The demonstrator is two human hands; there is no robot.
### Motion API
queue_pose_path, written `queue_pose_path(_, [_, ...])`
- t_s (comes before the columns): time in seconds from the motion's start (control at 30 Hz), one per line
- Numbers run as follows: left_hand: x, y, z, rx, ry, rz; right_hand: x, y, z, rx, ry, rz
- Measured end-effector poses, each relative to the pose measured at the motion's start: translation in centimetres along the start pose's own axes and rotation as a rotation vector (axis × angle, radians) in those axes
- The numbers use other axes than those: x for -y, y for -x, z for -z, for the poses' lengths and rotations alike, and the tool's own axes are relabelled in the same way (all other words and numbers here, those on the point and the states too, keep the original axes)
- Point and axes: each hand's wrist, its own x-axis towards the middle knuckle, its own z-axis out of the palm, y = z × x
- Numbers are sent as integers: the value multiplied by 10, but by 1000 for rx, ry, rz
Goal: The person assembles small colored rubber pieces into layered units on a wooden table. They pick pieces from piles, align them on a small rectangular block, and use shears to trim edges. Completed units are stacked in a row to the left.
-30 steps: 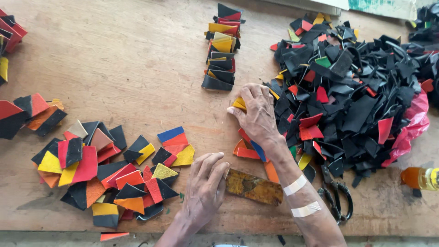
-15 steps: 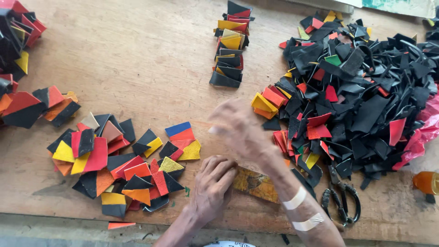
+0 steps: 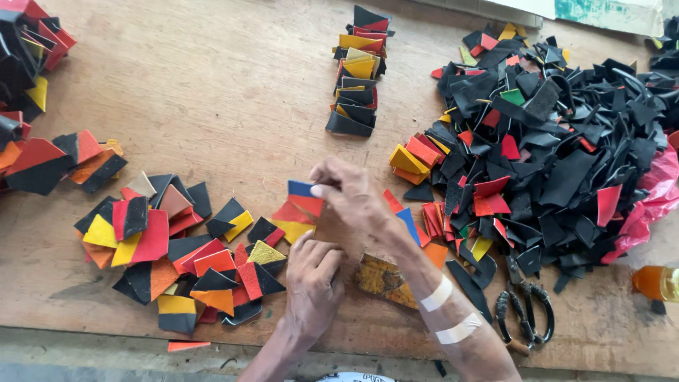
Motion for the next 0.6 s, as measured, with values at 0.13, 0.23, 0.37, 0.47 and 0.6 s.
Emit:
queue_pose_path(0.13, [0, 1, -3, -7, -7, 42, -22, 20, 34, -37, -177, -118])
queue_pose_path(0.23, [-2, 0, -6, -5, -22, 103, -33, 43, 51, -38, -225, -141])
queue_pose_path(0.37, [-7, -5, -4, 34, -54, 171, -35, 64, 53, -40, -122, -111])
queue_pose_path(0.47, [-10, -8, -5, 79, -194, 136, -28, 74, 62, -108, -82, -131])
queue_pose_path(0.6, [-11, -7, -10, 61, -282, 95, -10, 99, 84, -84, 0, -18])
